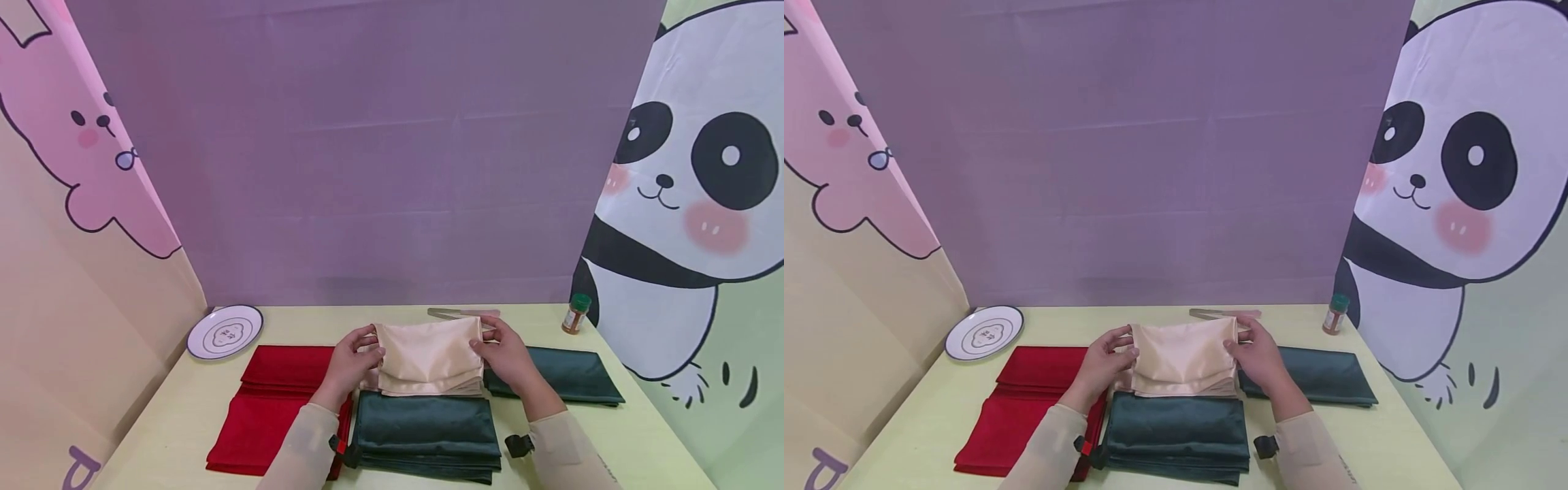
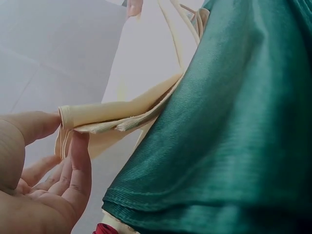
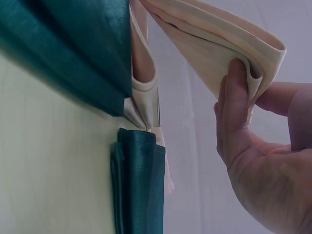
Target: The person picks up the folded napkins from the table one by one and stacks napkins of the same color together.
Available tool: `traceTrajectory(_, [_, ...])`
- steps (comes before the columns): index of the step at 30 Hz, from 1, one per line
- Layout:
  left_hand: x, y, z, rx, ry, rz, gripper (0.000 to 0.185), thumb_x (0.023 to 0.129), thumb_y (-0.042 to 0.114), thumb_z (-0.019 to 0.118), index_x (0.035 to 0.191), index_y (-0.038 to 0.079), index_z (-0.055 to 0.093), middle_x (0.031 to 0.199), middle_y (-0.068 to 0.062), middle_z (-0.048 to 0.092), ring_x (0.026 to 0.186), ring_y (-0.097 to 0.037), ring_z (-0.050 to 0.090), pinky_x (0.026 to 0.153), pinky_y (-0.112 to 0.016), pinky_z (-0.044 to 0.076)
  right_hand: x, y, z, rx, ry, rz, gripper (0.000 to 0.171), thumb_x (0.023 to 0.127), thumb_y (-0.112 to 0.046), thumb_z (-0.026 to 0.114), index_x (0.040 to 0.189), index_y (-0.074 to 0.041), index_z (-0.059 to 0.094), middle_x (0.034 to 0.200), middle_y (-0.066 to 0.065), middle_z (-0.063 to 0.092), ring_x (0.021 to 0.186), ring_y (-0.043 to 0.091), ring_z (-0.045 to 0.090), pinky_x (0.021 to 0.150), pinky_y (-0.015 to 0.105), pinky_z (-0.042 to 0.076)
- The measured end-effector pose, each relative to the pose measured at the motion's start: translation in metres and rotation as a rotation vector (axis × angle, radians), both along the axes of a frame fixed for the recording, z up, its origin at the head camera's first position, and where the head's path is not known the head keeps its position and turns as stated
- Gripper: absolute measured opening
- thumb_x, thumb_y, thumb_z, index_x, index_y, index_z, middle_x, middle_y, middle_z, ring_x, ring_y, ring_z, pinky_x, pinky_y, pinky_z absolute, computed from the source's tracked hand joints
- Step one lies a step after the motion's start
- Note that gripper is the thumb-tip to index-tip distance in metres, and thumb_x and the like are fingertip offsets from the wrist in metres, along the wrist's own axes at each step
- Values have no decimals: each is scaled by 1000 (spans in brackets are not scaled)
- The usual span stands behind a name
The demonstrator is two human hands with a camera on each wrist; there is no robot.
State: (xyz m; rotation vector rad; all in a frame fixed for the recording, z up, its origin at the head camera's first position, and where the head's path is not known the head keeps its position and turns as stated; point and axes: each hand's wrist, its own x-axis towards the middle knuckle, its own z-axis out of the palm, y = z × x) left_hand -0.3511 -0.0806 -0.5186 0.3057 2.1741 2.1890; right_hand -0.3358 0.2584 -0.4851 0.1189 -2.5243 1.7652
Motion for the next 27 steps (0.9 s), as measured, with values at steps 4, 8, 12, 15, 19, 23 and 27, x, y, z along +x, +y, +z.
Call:
traceTrajectory(4, [0, 0, 0, -12, 5, -18, 61, 98, 20, 76, 154, 11, 52, 141, -19, 61, 112, -30, 70, 89, -42, 61, 0, -1, 0, -15, 0, 18, 67, 104, -14, 66, 161, -3, 32, 127, 26, 58, 95, 26, 69, 76, 35, 61])
traceTrajectory(8, [1, 0, -1, -48, -3, -39, 61, 100, 23, 74, 155, 11, 50, 146, -18, 58, 119, -31, 67, 87, -39, 62, 0, -2, -1, -22, 4, 45, 70, 105, -15, 66, 162, -3, 29, 129, 27, 58, 101, 29, 69, 78, 37, 62])
traceTrajectory(12, [1, 1, -2, -82, -4, -48, 62, 100, 21, 74, 156, 11, 47, 150, -18, 54, 125, -35, 64, 86, -41, 62, 1, -2, -2, -22, -8, 71, 75, 104, -14, 67, 164, -3, 24, 134, 29, 55, 107, 31, 67, 82, 39, 62])
traceTrajectory(15, [4, 2, -1, -113, 11, -47, 61, 101, 18, 72, 156, 10, 47, 151, -20, 53, 128, -38, 62, 90, -44, 61, 2, -2, -1, -27, -26, 98, 80, 103, -12, 68, 164, -2, 17, 140, 31, 51, 111, 31, 65, 85, 39, 60])
traceTrajectory(19, [9, 2, 1, -179, 19, -21, 53, 102, 17, 71, 151, 10, 54, 146, -20, 57, 125, -37, 63, 93, -44, 60, 4, -3, 0, -54, -38, 134, 79, 101, -7, 69, 160, -2, 17, 143, 32, 48, 114, 33, 63, 88, 38, 57])
traceTrajectory(23, [12, 0, 3, -238, 36, 7, 41, 102, 17, 71, 141, 6, 63, 135, -18, 64, 116, -32, 66, 92, -42, 60, 5, -2, 1, -49, -25, 170, 71, 98, -4, 73, 154, 3, 30, 144, 33, 49, 116, 36, 63, 88, 38, 59])
traceTrajectory(27, [11, -1, 2, -240, 48, -4, 39, 102, 14, 69, 139, 2, 64, 133, -19, 64, 107, -30, 69, 87, -40, 62, 6, 1, 2, -2, -9, 201, 62, 95, -3, 76, 147, 7, 43, 141, 30, 51, 114, 36, 61, 84, 33, 59])
